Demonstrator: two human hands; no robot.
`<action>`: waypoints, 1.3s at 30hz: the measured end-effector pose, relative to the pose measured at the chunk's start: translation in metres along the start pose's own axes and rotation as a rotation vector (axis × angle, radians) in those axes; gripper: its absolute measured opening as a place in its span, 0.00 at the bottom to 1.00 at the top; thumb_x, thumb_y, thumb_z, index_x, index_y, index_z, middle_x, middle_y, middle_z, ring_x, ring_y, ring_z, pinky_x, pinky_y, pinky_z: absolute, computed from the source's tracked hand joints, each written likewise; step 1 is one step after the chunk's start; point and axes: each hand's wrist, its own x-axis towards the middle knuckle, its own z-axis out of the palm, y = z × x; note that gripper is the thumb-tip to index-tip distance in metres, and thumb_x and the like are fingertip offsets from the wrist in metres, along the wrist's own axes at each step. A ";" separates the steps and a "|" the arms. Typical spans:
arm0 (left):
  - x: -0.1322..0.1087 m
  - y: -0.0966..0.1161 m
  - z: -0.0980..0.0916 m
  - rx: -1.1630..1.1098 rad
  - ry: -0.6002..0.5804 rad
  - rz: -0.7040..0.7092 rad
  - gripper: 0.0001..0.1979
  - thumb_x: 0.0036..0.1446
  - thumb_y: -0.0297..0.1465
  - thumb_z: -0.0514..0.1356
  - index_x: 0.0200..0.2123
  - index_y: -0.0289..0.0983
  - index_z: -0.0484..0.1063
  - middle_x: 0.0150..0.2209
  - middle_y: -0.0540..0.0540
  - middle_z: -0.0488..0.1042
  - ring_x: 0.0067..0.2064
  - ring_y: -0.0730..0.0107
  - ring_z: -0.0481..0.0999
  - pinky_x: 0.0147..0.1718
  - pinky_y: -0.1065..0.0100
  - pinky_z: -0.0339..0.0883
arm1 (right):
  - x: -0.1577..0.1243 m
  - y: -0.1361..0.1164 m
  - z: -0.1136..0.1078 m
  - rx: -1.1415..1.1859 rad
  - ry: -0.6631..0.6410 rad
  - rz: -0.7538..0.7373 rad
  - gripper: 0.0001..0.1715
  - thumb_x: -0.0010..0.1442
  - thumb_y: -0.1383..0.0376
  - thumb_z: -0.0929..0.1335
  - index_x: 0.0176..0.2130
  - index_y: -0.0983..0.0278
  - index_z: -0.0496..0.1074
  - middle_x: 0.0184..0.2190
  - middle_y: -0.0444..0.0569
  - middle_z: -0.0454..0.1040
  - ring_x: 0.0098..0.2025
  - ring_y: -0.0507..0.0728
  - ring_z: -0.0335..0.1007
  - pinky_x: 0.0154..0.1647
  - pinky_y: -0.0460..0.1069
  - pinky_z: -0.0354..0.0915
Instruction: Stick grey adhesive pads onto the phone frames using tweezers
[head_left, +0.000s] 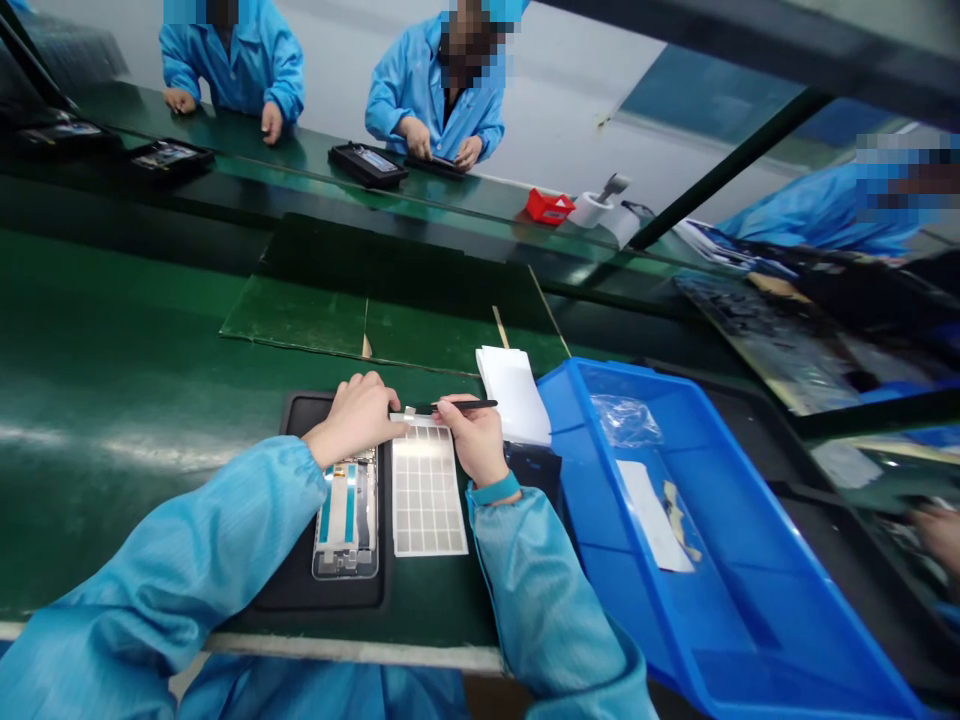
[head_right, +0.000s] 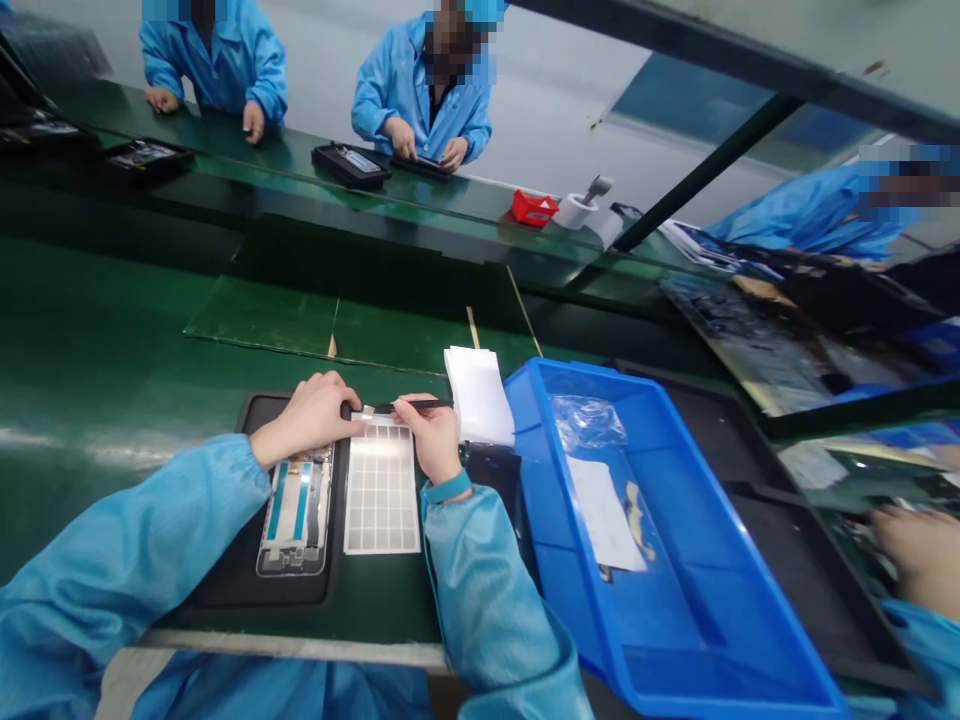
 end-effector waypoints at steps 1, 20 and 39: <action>0.001 -0.002 -0.001 -0.057 -0.009 0.007 0.14 0.54 0.43 0.64 0.41 0.44 0.80 0.43 0.44 0.72 0.49 0.53 0.70 0.49 0.56 0.62 | 0.000 0.000 0.000 0.014 -0.008 0.000 0.22 0.47 0.49 0.78 0.34 0.63 0.77 0.24 0.47 0.79 0.27 0.58 0.77 0.33 0.53 0.74; 0.015 -0.020 0.009 -0.418 0.128 0.067 0.07 0.56 0.34 0.62 0.31 0.42 0.82 0.37 0.48 0.79 0.44 0.61 0.76 0.45 0.62 0.68 | -0.003 -0.004 0.004 0.121 -0.042 -0.011 0.19 0.47 0.54 0.80 0.34 0.62 0.78 0.26 0.45 0.80 0.28 0.56 0.78 0.34 0.51 0.74; 0.015 -0.018 0.005 -0.539 0.098 0.052 0.09 0.54 0.39 0.64 0.31 0.43 0.83 0.39 0.48 0.81 0.44 0.60 0.79 0.47 0.63 0.69 | -0.004 -0.009 0.008 0.182 -0.003 -0.005 0.18 0.44 0.55 0.81 0.32 0.62 0.79 0.24 0.44 0.79 0.26 0.56 0.77 0.31 0.50 0.72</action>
